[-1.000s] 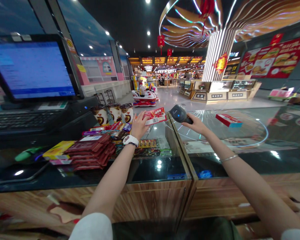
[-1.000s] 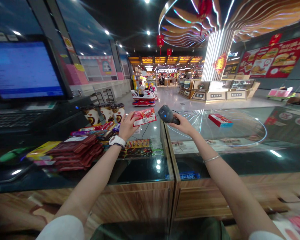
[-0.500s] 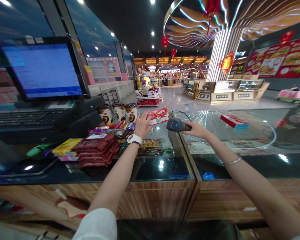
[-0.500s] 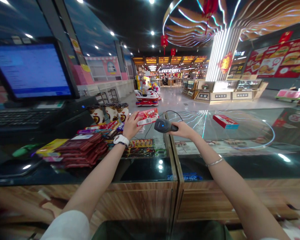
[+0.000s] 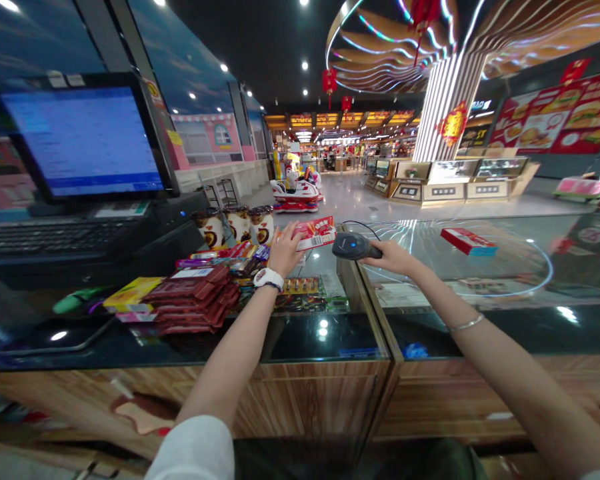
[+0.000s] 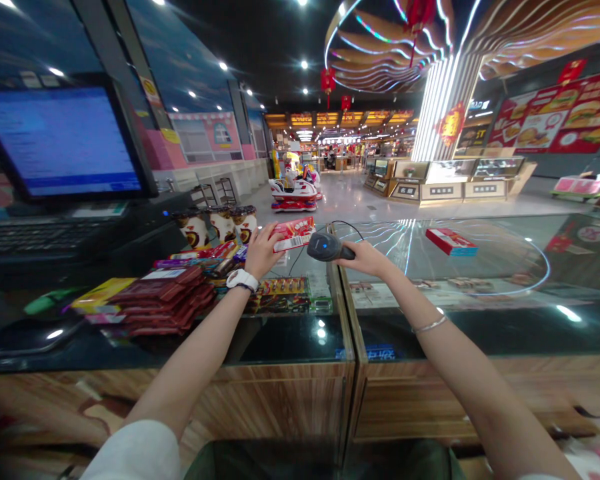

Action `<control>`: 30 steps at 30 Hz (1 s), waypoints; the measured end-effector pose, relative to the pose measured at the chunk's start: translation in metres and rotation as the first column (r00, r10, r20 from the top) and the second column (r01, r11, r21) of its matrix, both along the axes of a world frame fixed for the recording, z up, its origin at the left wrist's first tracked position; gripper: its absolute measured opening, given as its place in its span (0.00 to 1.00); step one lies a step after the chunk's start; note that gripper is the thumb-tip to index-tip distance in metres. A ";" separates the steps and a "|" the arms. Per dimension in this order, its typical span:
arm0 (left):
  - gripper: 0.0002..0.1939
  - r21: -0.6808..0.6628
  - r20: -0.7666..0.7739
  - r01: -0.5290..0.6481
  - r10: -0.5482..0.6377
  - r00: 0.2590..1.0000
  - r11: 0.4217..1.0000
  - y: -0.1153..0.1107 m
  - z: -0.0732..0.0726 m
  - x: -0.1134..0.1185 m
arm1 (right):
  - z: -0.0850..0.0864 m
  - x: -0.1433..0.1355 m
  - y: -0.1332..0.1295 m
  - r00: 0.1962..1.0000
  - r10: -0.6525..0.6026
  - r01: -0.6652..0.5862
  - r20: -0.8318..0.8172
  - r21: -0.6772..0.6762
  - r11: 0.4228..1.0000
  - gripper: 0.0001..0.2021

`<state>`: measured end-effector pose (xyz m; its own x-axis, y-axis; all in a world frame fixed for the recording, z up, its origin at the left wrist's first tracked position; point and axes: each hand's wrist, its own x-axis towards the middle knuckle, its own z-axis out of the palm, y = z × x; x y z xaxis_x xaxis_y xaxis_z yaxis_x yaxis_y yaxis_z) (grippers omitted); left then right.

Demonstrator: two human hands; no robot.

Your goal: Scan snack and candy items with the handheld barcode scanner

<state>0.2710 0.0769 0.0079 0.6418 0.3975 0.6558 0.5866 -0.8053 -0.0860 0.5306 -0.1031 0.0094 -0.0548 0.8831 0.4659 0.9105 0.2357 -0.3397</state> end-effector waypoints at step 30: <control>0.18 0.029 0.006 0.006 -0.006 1.000 1.000 -0.004 0.003 0.001 | -0.022 0.012 0.014 0.990 0.141 -0.139 0.033 -0.056 0.989 0.27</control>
